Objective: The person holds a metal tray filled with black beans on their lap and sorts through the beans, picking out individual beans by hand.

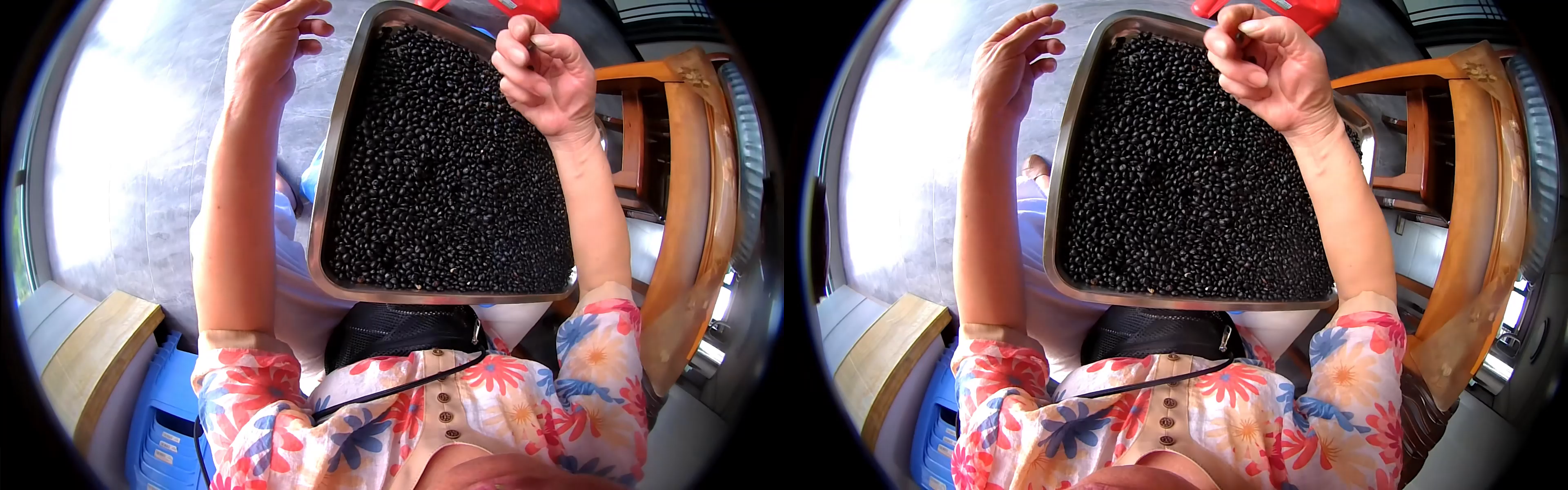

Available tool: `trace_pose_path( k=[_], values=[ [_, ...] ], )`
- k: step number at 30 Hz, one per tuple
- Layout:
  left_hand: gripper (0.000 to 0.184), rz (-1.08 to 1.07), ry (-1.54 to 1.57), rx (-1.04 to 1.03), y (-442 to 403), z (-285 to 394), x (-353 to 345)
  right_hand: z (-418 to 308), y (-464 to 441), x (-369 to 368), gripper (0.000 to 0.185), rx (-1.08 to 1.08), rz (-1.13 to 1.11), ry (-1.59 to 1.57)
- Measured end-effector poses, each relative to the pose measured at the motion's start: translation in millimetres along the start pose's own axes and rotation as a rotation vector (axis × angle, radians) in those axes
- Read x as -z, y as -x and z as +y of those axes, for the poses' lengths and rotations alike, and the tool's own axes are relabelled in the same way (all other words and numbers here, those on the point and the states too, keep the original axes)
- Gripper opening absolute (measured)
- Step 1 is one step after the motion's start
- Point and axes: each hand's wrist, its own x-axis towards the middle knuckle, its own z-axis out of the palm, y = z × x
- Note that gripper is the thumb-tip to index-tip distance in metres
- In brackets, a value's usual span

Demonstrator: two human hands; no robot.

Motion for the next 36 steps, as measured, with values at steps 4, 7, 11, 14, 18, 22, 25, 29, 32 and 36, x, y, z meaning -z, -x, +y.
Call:
trace_pose_path(
  k=[4, 7, 11, 14, 18, 22, 25, 29, 32, 36],
  values=[
    [0.025, -0.023, 0.008, 0.002, 0.4, -1.3, -1.8, 5.3, -22.3, -3.5, 0.011, -0.043, 0.205, 0.225],
    [0.024, -0.043, -0.006, 0.006, 1.1, -0.4, -3.1, 22.6, -44.6, -21.5, 0.013, -0.02, 0.432, 1.074],
    [0.024, -0.056, -0.017, 0.006, 4.9, 2.6, -5.5, 27.0, -53.7, -23.6, 0.015, 0.065, 0.351, 1.47],
    [0.023, -0.056, -0.019, 0.018, 6.9, 3.8, -6.2, 28.7, -60.0, -20.9, 0.017, 0.079, 0.294, 1.623],
    [0.023, -0.058, -0.013, 0.032, 7.6, 5.1, -6.5, 30.1, -66.5, -16.2, 0.017, 0.105, 0.227, 1.75],
    [0.021, -0.063, -0.005, 0.027, 9.0, 6.6, -6.2, 28.9, -72.7, -17.7, 0.017, 0.036, 0.218, 1.786],
    [0.021, -0.062, -0.007, 0.028, 8.9, 6.4, -6.5, 30.7, -75.1, -12.1, 0.016, 0.054, 0.21, 1.775],
    [0.021, -0.064, -0.01, 0.031, 8.5, 8.2, -8.2, 19.7, -69.0, -7.9, 0.014, -0.09, 0.262, 1.404],
    [0.021, -0.064, -0.001, 0.026, 8.4, 7.8, -6.4, -7.7, -49.3, -10.8, 0.008, -0.188, 0.214, 0.377],
    [0.021, -0.064, -0.004, 0.022, 8.5, 7.4, -5.4, -12.4, -30.1, -2.2, 0.019, 0.056, -0.021, -0.235]
  ],
)
